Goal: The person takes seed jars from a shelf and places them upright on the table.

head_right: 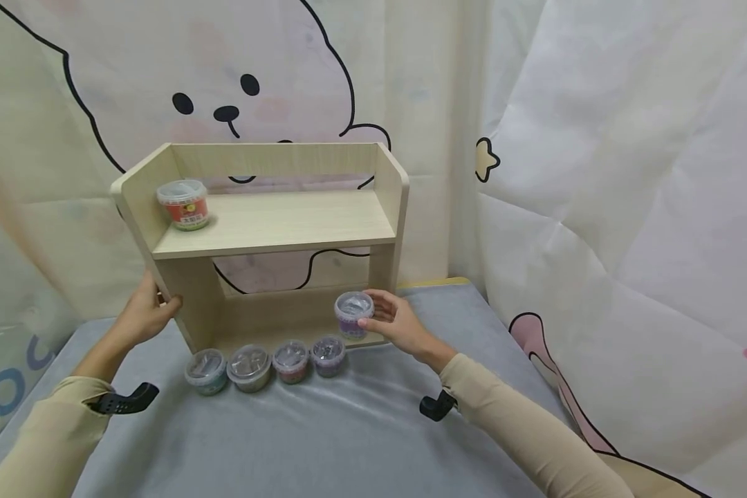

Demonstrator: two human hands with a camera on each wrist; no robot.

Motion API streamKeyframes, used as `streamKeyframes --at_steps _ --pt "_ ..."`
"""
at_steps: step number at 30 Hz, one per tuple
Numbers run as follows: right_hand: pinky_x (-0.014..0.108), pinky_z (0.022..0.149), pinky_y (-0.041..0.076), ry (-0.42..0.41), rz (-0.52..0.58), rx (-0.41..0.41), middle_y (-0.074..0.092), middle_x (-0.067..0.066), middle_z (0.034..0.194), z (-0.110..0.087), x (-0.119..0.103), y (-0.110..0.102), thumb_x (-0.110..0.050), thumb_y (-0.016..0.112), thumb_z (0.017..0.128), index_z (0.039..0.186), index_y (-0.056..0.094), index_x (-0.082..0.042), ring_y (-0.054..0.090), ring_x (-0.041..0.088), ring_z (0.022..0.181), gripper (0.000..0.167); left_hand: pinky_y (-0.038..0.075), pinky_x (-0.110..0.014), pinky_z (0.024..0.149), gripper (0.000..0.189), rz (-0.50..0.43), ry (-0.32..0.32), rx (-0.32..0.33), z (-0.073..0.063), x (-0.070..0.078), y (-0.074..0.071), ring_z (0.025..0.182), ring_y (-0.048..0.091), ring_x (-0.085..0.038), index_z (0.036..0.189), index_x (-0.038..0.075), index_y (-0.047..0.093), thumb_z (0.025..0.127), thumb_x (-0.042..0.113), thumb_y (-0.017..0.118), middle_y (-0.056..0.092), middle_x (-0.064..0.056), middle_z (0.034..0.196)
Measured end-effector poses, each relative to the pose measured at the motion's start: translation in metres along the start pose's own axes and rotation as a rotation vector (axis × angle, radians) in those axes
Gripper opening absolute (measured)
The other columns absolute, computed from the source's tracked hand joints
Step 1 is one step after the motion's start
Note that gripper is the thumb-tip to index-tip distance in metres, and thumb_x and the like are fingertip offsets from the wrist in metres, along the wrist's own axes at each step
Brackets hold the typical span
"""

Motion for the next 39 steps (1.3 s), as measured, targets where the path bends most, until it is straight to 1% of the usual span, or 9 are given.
streamKeyframes --at_steps 8,11,15,18,24,27,29,35,39 --pt "0.020 0.102 0.051 0.052 -0.028 0.023 0.055 0.024 0.144 0.000 0.035 -0.002 -0.010 0.069 0.094 0.148 0.046 -0.002 0.061 0.017 0.122 0.059 0.037 -0.079 0.103 0.079 0.008 -0.009 0.006 -0.002 -0.002 -0.001 0.134 0.039 -0.061 0.157 -0.001 0.008 0.091 -0.008 0.050 0.035 -0.041 0.147" --pt "0.021 0.101 0.051 0.068 -0.011 0.020 0.053 0.026 0.146 0.002 0.048 0.000 -0.010 0.068 0.095 0.149 0.043 0.000 0.060 0.025 0.126 0.060 0.037 -0.078 0.103 0.078 0.019 -0.014 0.005 -0.003 -0.002 -0.002 0.134 0.039 -0.062 0.157 -0.002 0.008 0.091 -0.007 0.050 0.036 -0.041 0.147" --pt "0.022 0.098 0.054 0.082 0.060 0.027 0.049 0.032 0.147 0.003 0.060 0.000 -0.005 0.067 0.094 0.148 0.040 0.005 0.059 0.035 0.128 0.062 0.036 -0.079 0.103 0.080 0.008 -0.011 -0.009 -0.004 -0.001 -0.001 0.135 0.037 -0.063 0.158 0.000 0.005 0.092 -0.007 0.050 0.032 -0.041 0.150" --pt "0.022 0.097 0.055 0.099 0.090 0.024 0.047 0.031 0.148 0.002 0.069 0.001 -0.004 0.068 0.093 0.149 0.040 0.005 0.060 0.033 0.126 0.063 0.036 -0.080 0.102 0.082 0.009 -0.015 -0.008 -0.005 -0.001 -0.002 0.135 0.037 -0.062 0.159 0.001 0.004 0.091 -0.007 0.050 0.032 -0.041 0.151" --pt "0.020 0.097 0.055 0.117 0.105 0.033 0.047 0.031 0.148 -0.005 0.086 0.000 -0.002 0.069 0.092 0.149 0.039 0.006 0.064 0.015 0.118 0.064 0.038 -0.079 0.101 0.080 0.030 -0.016 -0.007 -0.004 0.000 -0.002 0.133 0.040 -0.063 0.157 0.000 0.006 0.091 -0.007 0.050 0.035 -0.042 0.147" --pt "0.018 0.096 0.054 0.134 0.112 0.047 0.047 0.032 0.147 -0.010 0.094 -0.002 0.001 0.069 0.091 0.148 0.040 0.006 0.063 0.011 0.116 0.064 0.037 -0.079 0.102 0.080 0.022 -0.009 -0.013 -0.002 0.001 0.000 0.134 0.039 -0.063 0.157 0.000 0.006 0.091 -0.008 0.050 0.034 -0.041 0.148" --pt "0.018 0.097 0.054 0.144 0.115 0.044 0.047 0.032 0.147 -0.013 0.098 -0.001 0.001 0.070 0.091 0.148 0.039 0.007 0.063 0.015 0.119 0.064 0.036 -0.080 0.102 0.081 0.010 0.000 -0.013 -0.002 0.002 0.001 0.134 0.038 -0.063 0.157 0.000 0.006 0.090 -0.009 0.050 0.032 -0.040 0.149" --pt "0.019 0.099 0.053 0.123 0.100 0.014 0.044 0.034 0.148 -0.014 0.105 0.004 -0.001 0.070 0.091 0.147 0.038 0.008 0.055 0.039 0.131 0.065 0.035 -0.081 0.101 0.082 -0.001 0.014 -0.003 -0.001 0.002 0.000 0.135 0.036 -0.062 0.158 0.001 0.005 0.090 -0.009 0.050 0.031 -0.040 0.150" --pt "0.019 0.098 0.054 0.106 0.100 0.012 0.045 0.035 0.147 -0.011 0.107 0.004 0.001 0.069 0.091 0.146 0.039 0.008 0.057 0.040 0.129 0.063 0.036 -0.080 0.102 0.081 0.005 0.014 0.003 -0.001 0.002 -0.001 0.135 0.037 -0.062 0.158 0.001 0.006 0.090 -0.009 0.050 0.032 -0.039 0.150"
Point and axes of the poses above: each hand's wrist, its own z-axis towards the middle knuckle, its own y-axis out of the palm, x = y × z, the point moved 10 cm from there along z, towards the middle knuckle
